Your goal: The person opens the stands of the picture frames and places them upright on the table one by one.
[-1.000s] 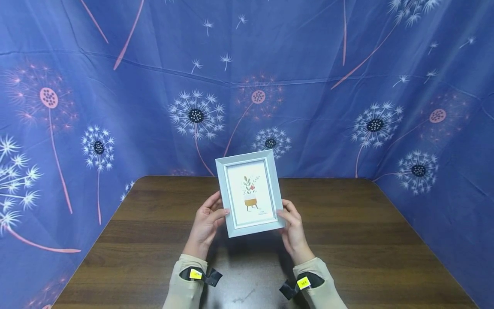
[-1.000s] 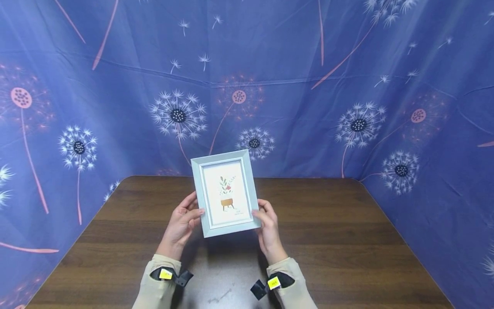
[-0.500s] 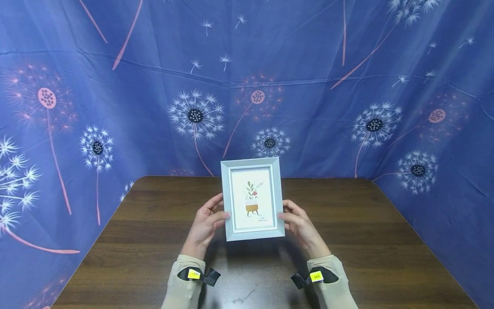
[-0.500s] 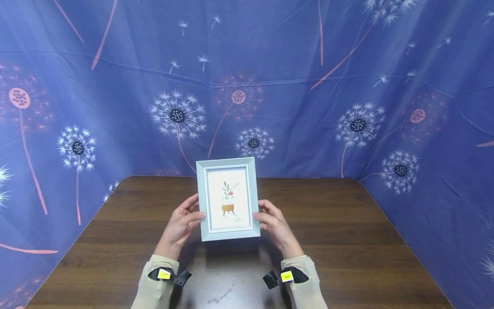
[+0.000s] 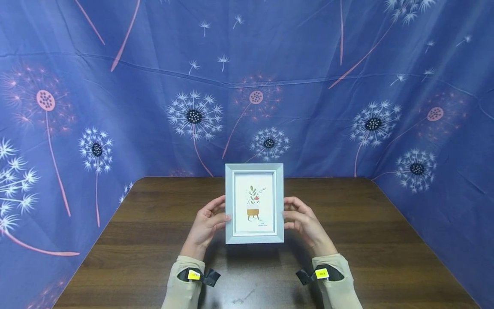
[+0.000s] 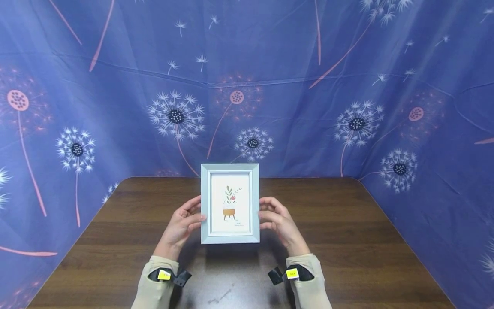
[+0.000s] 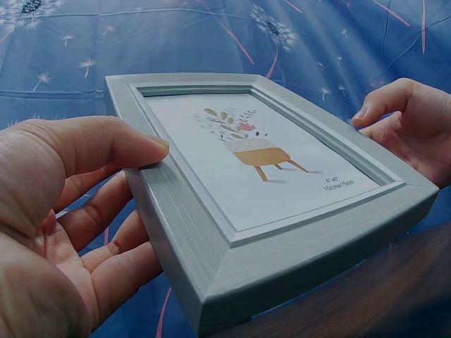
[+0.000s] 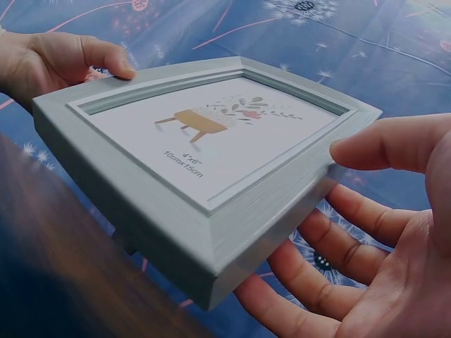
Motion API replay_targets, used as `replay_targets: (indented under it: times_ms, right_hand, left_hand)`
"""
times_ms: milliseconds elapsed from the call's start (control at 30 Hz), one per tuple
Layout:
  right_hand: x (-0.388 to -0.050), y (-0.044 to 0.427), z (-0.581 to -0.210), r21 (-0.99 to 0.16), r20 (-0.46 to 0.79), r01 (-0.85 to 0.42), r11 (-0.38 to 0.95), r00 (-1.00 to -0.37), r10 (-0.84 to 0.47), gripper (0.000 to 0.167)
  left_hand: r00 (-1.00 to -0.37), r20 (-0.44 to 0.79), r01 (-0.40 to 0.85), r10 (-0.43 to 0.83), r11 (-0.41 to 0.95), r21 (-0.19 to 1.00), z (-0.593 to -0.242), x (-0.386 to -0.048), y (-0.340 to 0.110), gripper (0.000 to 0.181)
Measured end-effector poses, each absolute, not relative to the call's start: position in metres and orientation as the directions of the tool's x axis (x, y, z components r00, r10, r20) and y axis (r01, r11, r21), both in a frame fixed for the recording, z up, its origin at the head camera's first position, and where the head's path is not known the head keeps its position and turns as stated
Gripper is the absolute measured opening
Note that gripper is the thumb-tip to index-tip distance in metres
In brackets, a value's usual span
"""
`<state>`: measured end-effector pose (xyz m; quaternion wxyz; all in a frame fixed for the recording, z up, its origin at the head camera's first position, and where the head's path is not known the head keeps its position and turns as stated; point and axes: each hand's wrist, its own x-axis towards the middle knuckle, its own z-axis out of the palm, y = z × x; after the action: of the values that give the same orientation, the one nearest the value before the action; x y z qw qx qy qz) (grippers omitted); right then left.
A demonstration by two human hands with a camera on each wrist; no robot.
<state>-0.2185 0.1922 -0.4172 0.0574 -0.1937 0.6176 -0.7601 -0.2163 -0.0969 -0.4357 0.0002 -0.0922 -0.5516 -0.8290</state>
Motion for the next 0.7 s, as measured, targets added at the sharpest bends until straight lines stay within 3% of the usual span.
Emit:
replay_targets:
  times_ms: [700]
  right_hand:
    - [-0.2187, 0.1963, -0.4159, -0.962, 0.236, -0.175, -0.211, -0.918, -0.317, 0.032]
  left_hand:
    - [-0.981, 0.139, 0.077, 0.136, -0.382, 0.921, -0.4388, -0.2178, -0.0973, 0.05]
